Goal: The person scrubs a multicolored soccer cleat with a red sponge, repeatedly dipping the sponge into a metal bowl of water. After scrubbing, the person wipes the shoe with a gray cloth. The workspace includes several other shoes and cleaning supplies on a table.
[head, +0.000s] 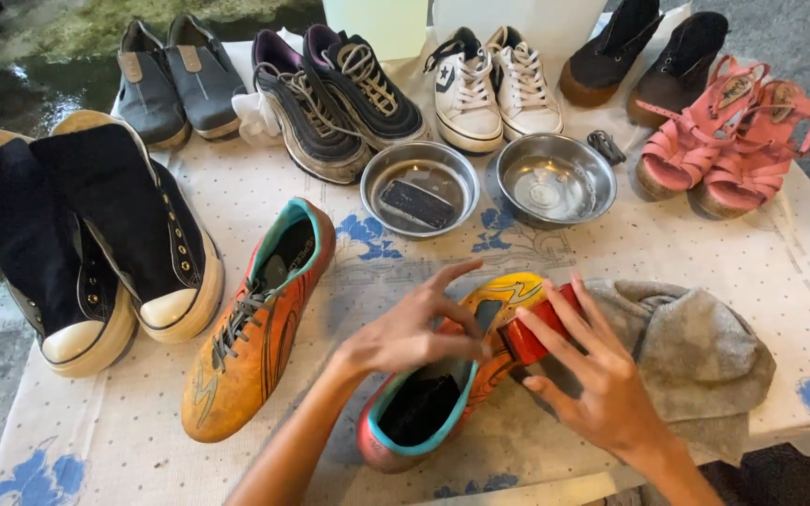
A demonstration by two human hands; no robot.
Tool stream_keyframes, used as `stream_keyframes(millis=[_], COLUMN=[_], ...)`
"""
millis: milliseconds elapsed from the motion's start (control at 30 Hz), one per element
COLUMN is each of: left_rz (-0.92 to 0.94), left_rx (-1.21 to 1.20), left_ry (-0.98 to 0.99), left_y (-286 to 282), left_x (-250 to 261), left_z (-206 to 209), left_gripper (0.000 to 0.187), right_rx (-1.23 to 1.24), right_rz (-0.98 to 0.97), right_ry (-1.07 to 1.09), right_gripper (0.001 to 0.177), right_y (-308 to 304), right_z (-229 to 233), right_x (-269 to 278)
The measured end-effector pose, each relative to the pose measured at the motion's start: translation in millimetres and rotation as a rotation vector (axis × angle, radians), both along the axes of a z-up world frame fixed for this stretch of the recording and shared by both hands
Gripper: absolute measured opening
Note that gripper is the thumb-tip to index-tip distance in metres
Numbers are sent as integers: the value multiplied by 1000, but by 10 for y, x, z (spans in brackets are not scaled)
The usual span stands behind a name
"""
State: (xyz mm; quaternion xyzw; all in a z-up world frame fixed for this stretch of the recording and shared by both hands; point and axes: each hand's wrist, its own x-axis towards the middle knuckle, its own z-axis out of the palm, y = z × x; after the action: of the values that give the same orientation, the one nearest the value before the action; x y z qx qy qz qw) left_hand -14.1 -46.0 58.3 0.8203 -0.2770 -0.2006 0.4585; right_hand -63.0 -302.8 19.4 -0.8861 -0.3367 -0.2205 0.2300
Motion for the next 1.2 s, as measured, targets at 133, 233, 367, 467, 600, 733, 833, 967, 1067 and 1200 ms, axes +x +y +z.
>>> stream_keyframes(millis=[133, 233, 367, 467, 600, 733, 833, 967, 1067, 1200], left_rz=[125, -20, 56, 48, 40, 32, 10, 32, 16, 41], left_rx=[-66, -138, -275, -373, -435, -559, -614, -599, -610, -667], left_ry=[369, 370, 492, 527, 569, 638, 675, 695, 717, 754], left_y=[-29, -54, -147, -153, -148, -160, -162, -145, -150, -191], left_x=[26, 30, -17, 45, 44, 44, 56, 64, 59, 49], left_z=[31, -60, -166, -258, -325, -372, -412, -338, -354, -422], left_gripper=[69, 94, 98, 105, 104, 98, 99, 105, 102, 102], right_rx=[92, 21, 11, 14, 33, 37, 21, 17, 42, 97], right_rz=[-49, 36, -60, 62, -78, 107, 96, 93, 119, 156], right_ry=[-75, -85, -22, -51, -38, 50, -5, -38, -36, -5], right_gripper=[49, 50, 55, 54, 57, 57, 52, 55, 56, 62], right_y=[154, 117, 47, 87, -23, 127, 74, 102, 3, 10], right_z=[-73, -88, -58, -44, -196, 3, -38, 39, -89, -43], right_x=[-56, -5, 83, 69, 315, 115, 218, 158, 257, 191])
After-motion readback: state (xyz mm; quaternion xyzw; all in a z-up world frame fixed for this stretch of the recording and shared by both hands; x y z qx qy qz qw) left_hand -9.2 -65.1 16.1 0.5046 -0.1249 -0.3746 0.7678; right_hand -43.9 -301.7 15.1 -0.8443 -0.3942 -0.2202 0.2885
